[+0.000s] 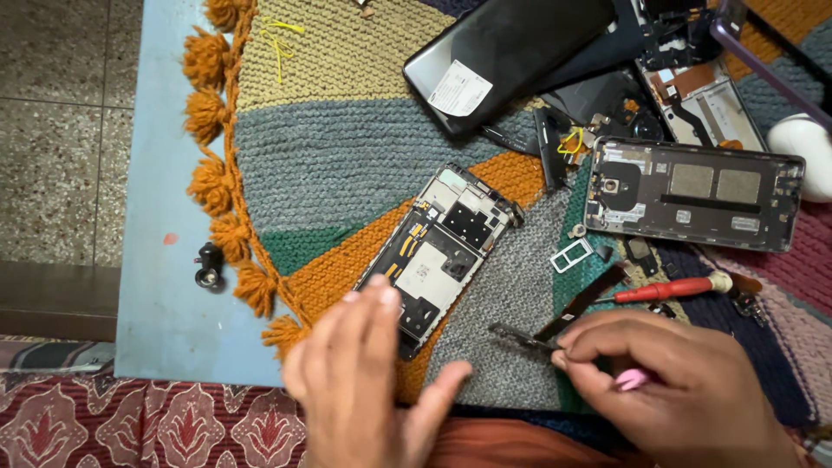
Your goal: The person disassembles a smartphone by prying open the chassis and detaching internal components. They use a pink plastic pry tool and tweezers to remove ribbon cables and small parts from the motherboard area.
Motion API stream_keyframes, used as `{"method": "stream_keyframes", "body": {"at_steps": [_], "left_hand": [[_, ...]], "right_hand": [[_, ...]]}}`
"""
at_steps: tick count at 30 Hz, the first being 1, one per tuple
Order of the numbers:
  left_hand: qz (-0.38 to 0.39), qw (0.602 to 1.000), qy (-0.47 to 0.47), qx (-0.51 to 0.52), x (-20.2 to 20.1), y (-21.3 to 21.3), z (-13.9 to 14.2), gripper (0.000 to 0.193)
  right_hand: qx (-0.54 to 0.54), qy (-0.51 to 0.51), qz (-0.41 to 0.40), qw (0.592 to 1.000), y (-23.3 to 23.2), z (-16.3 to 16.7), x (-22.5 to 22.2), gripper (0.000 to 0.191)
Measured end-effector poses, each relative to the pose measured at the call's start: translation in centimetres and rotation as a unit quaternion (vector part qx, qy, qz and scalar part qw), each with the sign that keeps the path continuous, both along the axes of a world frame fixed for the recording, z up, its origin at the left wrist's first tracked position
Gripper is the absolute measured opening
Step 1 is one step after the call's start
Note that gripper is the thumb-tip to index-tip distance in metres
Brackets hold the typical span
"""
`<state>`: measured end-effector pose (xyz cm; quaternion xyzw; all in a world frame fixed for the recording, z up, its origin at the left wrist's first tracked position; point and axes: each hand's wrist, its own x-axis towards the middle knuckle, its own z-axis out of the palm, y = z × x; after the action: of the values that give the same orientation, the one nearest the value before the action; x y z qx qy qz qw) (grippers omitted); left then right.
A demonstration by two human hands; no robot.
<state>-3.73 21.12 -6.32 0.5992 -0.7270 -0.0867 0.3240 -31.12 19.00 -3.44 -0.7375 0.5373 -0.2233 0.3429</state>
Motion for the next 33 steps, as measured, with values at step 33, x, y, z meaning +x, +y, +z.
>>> {"method": "stream_keyframes", "body": {"at_steps": [33], "left_hand": [[-0.221,0.948,0.215,-0.084,-2.0,-0.4,0.5,0.015]], "right_hand": [[-0.227,0.138,0.169,0.949,1.8,-0.3,-1.1,0.037]]}}
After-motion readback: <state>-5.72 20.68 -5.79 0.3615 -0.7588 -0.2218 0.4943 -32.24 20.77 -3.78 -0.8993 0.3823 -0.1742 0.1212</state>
